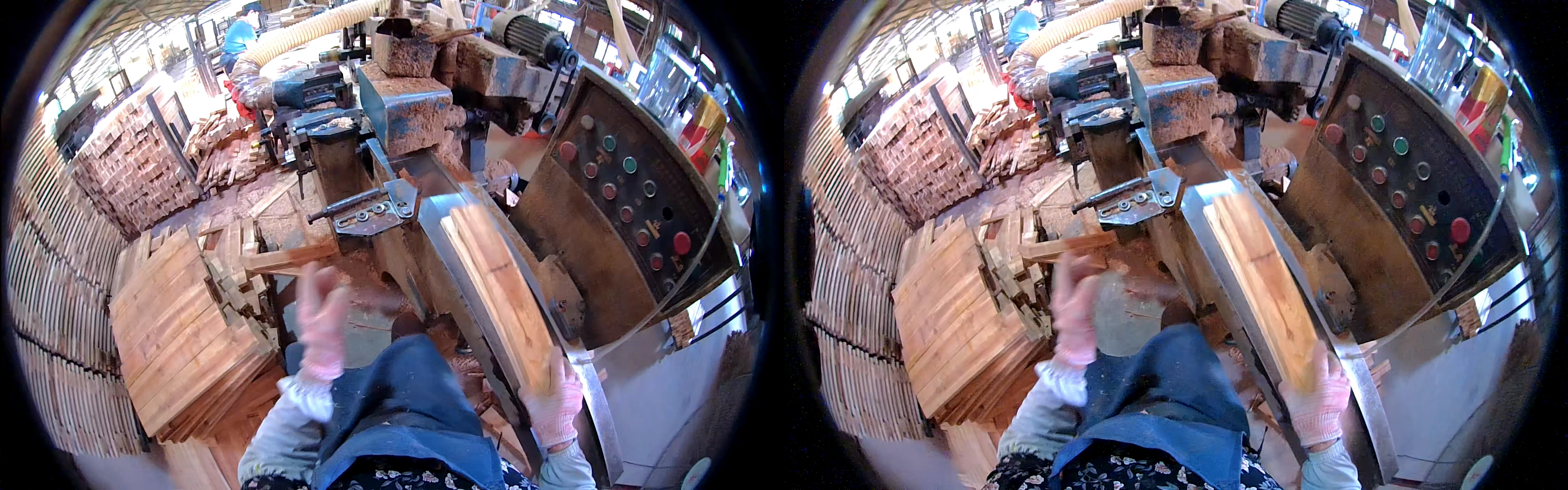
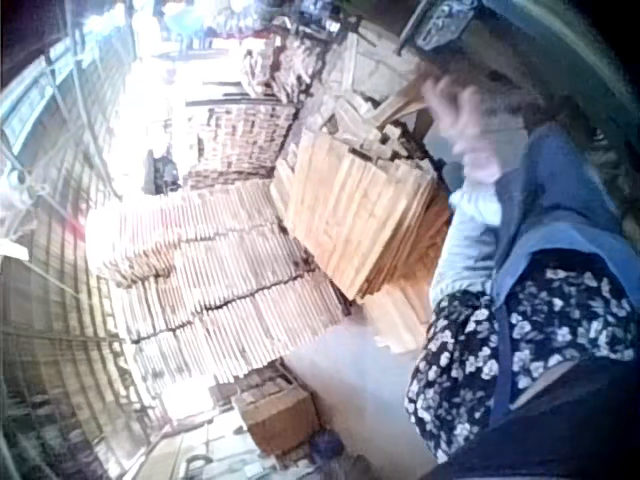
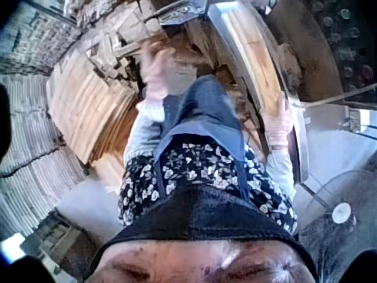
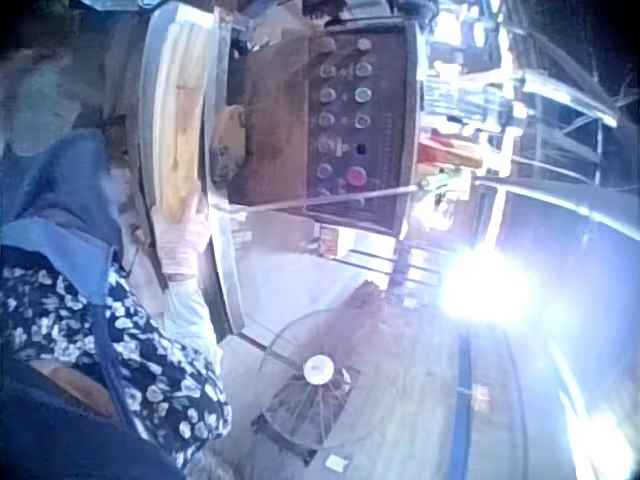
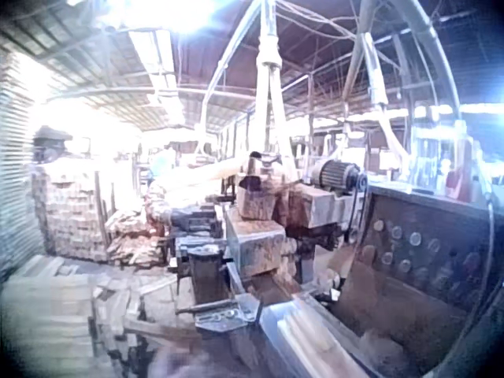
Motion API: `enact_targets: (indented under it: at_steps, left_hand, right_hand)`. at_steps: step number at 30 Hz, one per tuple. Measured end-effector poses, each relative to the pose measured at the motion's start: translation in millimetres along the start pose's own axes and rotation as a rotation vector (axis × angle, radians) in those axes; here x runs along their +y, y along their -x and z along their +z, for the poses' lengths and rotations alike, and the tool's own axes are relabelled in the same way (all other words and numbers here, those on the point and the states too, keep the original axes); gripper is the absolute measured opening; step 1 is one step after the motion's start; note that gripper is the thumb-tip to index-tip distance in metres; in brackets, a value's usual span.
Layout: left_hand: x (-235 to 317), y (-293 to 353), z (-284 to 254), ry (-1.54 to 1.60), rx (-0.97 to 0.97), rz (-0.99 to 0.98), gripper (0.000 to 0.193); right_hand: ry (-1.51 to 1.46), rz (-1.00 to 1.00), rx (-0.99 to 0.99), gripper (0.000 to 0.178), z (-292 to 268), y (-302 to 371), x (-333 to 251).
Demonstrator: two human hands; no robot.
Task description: The person picks up curved wood planks one at a time and feeds them through a processing machine in a woodworking facility.
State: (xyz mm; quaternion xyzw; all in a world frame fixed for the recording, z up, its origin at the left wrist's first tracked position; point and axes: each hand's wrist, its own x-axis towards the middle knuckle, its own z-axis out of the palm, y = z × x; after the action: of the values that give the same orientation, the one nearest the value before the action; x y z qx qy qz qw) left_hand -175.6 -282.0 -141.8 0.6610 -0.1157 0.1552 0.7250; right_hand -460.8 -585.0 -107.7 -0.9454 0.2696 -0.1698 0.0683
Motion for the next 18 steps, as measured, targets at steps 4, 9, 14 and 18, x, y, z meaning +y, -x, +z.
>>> enact_targets:
  at_steps: [4,9,14,18]
  left_hand:
    - [-21,20,-163,-0.596,0.649,-0.097,0.036]
    - [-34,107,-367,-0.333,1.013,-0.325,0.064]
    - [-56,96,-427,0.280,1.083,-0.432,0.086]
    - [-82,66,-425,-0.165,0.910,-0.553,0.078]
  right_hand:
    - [-0.068,-0.104,0.225,0.094,34,-54,-11]
    - [-0.832,-0.114,0.401,0.086,117,-176,-52]
    - [-0.375,-0.158,0.341,0.101,119,-267,-106]
    - [-0.348,-0.134,0.273,0.096,85,-213,-74]
